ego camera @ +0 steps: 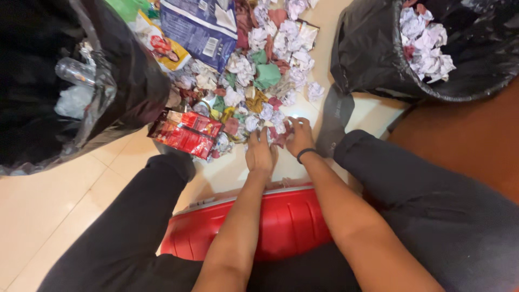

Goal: The person sits on a red stool and sorts a pile of crumpled paper and packaging waste on the floor. They pick up items by hand and place them into two black trash bags positioned on either side.

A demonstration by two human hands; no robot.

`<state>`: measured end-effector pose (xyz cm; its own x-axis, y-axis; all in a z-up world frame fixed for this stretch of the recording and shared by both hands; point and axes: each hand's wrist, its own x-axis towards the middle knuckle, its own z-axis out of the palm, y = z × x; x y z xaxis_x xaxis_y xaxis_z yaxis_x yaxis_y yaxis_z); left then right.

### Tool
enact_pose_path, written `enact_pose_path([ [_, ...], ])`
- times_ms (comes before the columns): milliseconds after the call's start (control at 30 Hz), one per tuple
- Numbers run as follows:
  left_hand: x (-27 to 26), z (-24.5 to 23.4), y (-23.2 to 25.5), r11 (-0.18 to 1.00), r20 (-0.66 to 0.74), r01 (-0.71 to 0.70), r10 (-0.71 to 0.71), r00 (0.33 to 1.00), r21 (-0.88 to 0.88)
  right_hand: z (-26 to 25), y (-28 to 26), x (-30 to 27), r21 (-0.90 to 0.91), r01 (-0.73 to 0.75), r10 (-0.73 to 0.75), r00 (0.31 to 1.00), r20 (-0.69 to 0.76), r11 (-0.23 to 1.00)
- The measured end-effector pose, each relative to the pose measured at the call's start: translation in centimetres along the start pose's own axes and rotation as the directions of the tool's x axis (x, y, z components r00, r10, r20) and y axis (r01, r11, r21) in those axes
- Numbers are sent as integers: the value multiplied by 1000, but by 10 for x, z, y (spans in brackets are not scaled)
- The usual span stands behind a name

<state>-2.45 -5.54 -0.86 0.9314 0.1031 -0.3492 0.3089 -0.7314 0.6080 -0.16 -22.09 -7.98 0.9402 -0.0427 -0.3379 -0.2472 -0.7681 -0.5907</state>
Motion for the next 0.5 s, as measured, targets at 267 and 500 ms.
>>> enact_pose_path([
  [267, 6, 2, -3, 996, 58, 12, -7, 998, -89, -24, -59, -30, -122, 181, -168, 979, 112, 976],
  [500, 5, -16, 3, 971, -54, 97, -111, 992, -217, -44, -88, -34, -143, 143, -108, 968, 227, 979],
])
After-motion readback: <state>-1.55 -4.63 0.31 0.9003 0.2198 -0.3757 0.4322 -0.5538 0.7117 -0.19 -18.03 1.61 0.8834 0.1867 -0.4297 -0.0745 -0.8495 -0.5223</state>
